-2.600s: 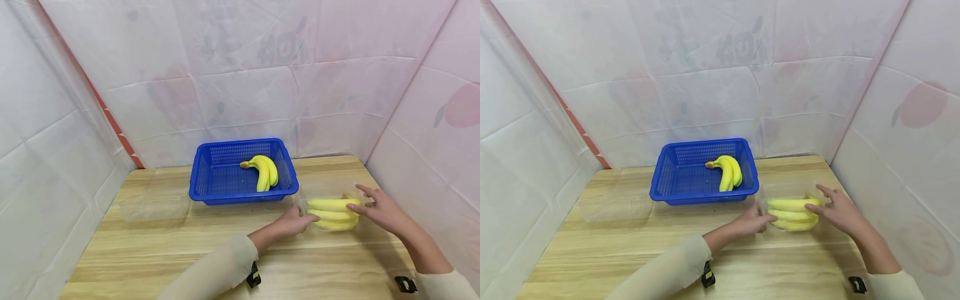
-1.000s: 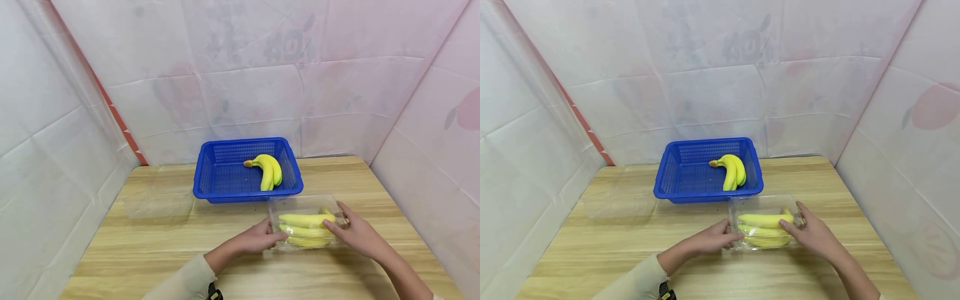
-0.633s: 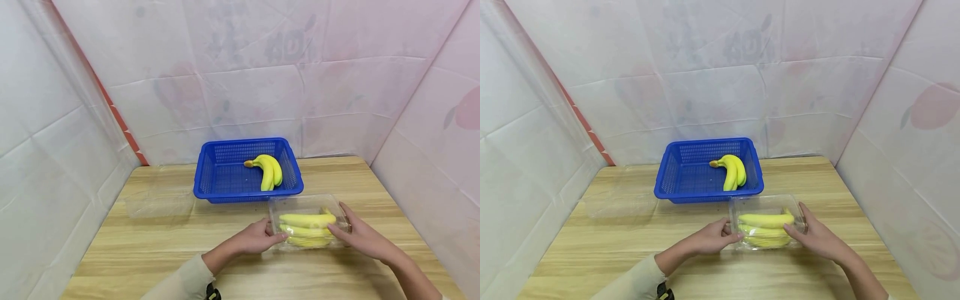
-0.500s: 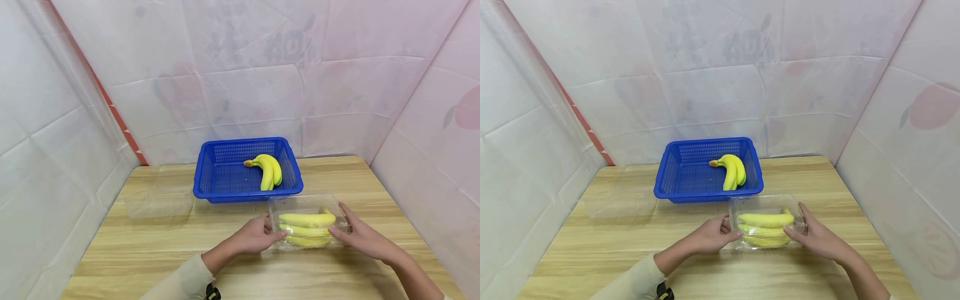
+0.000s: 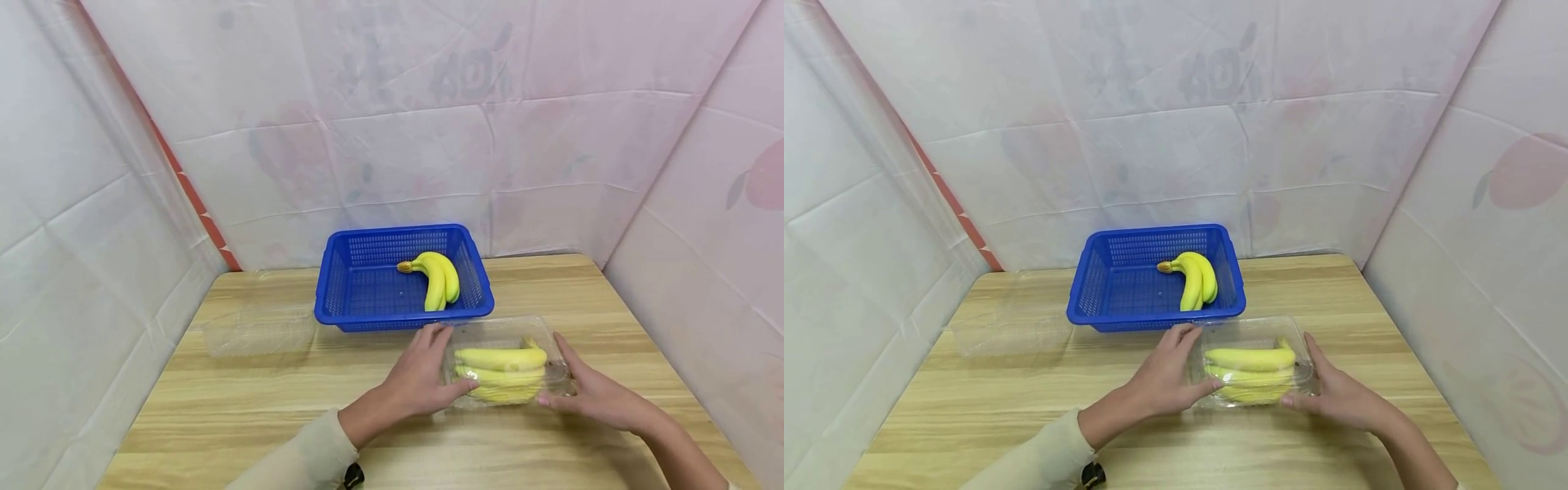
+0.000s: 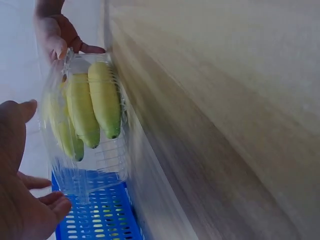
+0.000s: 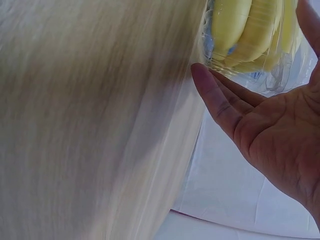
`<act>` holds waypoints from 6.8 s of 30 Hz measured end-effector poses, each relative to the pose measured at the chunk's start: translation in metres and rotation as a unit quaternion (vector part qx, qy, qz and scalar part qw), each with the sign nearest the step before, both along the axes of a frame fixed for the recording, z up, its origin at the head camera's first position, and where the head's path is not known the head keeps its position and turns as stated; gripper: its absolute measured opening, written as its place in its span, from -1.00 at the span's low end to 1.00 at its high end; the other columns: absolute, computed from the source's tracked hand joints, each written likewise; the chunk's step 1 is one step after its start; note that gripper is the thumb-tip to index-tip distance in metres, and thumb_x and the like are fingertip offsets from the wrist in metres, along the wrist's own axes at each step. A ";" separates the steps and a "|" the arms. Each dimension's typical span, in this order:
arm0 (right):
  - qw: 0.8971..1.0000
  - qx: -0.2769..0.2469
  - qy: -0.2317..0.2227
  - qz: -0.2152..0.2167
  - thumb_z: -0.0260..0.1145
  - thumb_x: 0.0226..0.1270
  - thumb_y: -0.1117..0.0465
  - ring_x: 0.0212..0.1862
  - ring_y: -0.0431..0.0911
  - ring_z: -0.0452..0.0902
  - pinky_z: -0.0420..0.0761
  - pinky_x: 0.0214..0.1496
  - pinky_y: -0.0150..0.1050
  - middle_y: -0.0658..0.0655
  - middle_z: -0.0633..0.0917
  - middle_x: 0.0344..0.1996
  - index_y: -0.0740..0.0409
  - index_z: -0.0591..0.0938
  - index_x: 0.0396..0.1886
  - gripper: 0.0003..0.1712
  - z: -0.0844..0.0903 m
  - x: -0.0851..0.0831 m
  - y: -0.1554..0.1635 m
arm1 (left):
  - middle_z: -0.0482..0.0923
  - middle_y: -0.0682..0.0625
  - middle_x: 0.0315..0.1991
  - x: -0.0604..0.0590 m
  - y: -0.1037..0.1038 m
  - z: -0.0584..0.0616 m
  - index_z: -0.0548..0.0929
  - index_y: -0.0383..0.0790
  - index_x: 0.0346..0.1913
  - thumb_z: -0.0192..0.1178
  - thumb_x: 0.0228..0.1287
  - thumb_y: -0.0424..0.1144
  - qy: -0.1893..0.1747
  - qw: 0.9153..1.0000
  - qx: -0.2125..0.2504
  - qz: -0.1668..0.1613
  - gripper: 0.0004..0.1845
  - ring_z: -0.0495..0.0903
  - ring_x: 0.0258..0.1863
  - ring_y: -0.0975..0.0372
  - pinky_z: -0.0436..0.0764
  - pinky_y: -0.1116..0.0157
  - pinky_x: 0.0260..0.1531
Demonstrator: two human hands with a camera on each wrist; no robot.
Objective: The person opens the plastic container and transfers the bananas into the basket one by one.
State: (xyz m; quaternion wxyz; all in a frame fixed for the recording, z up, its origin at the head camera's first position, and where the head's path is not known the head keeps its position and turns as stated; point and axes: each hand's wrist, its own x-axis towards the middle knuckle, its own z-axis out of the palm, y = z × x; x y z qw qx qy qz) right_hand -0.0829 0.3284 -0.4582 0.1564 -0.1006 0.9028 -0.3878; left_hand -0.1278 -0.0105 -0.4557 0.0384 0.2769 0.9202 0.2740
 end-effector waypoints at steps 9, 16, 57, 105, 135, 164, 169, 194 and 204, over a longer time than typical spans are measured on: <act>1.000 -0.012 0.014 -0.004 0.57 0.33 -0.05 0.62 0.60 -0.03 0.06 0.28 -0.79 0.61 -0.06 0.68 -0.05 -0.43 0.77 0.50 -0.002 0.000 0.001 | 0.26 -0.08 0.65 -0.011 0.011 -0.006 0.33 -0.07 0.64 0.12 0.37 0.54 0.124 0.986 -0.062 -0.088 0.00 0.26 0.66 0.07 0.38 0.04 0.62; 1.000 0.013 0.010 -0.003 0.57 0.33 -0.04 0.60 0.60 0.03 0.46 0.51 -0.14 0.63 -0.01 0.66 -0.09 -0.43 0.77 0.50 -0.002 -0.001 0.002 | 0.14 -0.09 0.73 -0.019 0.026 -0.008 0.27 -0.09 0.66 0.07 0.39 0.55 0.183 0.964 -0.112 -0.160 0.02 0.10 0.75 0.04 0.20 0.01 0.72; 0.999 -0.047 -0.003 -0.002 0.54 0.37 -0.01 0.61 0.48 0.03 0.36 0.14 -0.64 0.49 0.01 0.71 -0.39 -0.32 0.77 0.38 -0.009 -0.003 0.007 | 0.46 -0.04 0.57 -0.005 0.062 -0.015 0.47 0.00 0.51 0.00 0.44 0.54 0.254 0.951 -0.153 -0.082 -0.14 0.37 0.63 0.14 0.37 0.10 0.63; 0.993 -0.088 -0.075 -0.029 0.46 0.43 0.08 0.61 0.69 -0.37 -0.12 0.35 0.76 0.60 -0.32 0.68 -0.25 -0.49 0.75 0.41 -0.015 -0.002 0.006 | 0.22 -0.18 0.69 0.003 0.072 -0.009 0.20 0.23 0.70 -0.43 0.69 0.35 0.194 0.950 -0.223 -0.101 -0.30 0.17 0.73 0.00 0.24 -0.05 0.69; 0.988 -0.101 -0.111 -0.023 0.43 0.47 0.04 0.64 0.63 -0.57 -0.34 0.36 0.75 0.46 -0.44 0.71 -0.25 -0.51 0.74 0.39 -0.014 -0.004 0.007 | 0.35 -0.15 0.62 -0.006 0.069 -0.012 0.34 0.19 0.64 -0.40 0.71 0.31 0.208 0.955 -0.189 -0.096 -0.33 0.27 0.69 0.02 0.35 -0.06 0.64; 0.987 -0.137 -0.088 0.012 0.41 0.48 0.12 0.65 0.54 -0.48 -0.18 0.38 0.75 0.40 -0.41 0.74 -0.41 -0.47 0.73 0.35 -0.014 -0.005 0.007 | 0.28 -0.16 0.67 0.000 0.060 -0.015 0.24 0.20 0.69 -0.33 0.64 0.41 0.215 0.954 -0.180 -0.102 -0.26 0.21 0.71 0.02 0.29 -0.04 0.67; 0.986 -0.136 -0.092 0.007 0.41 0.48 0.12 0.65 0.58 -0.52 -0.25 0.36 0.75 0.43 -0.43 0.72 -0.43 -0.47 0.73 0.35 -0.014 -0.004 0.008 | 0.30 -0.16 0.66 0.000 0.060 -0.014 0.27 0.18 0.68 -0.29 0.65 0.40 0.209 0.957 -0.169 -0.104 -0.27 0.23 0.71 0.02 0.29 -0.04 0.68; 0.989 -0.127 -0.070 0.002 0.51 0.36 0.16 0.63 0.63 -0.49 -0.29 0.33 0.77 0.48 -0.39 0.72 -0.52 -0.39 0.73 0.42 -0.015 -0.002 0.011 | 0.37 -0.14 0.62 -0.001 0.061 -0.012 0.34 0.19 0.65 -0.26 0.64 0.40 0.225 0.953 -0.172 -0.105 -0.29 0.31 0.67 0.06 0.34 -0.03 0.65; 0.988 -0.132 -0.081 0.000 0.51 0.37 0.16 0.64 0.61 -0.45 -0.23 0.39 0.72 0.55 -0.35 0.70 -0.50 -0.42 0.72 0.43 -0.016 -0.006 0.013 | 0.32 -0.13 0.65 0.002 0.062 -0.006 0.28 0.25 0.67 -0.29 0.63 0.43 0.197 0.956 -0.184 -0.113 -0.28 0.26 0.69 0.05 0.29 0.00 0.68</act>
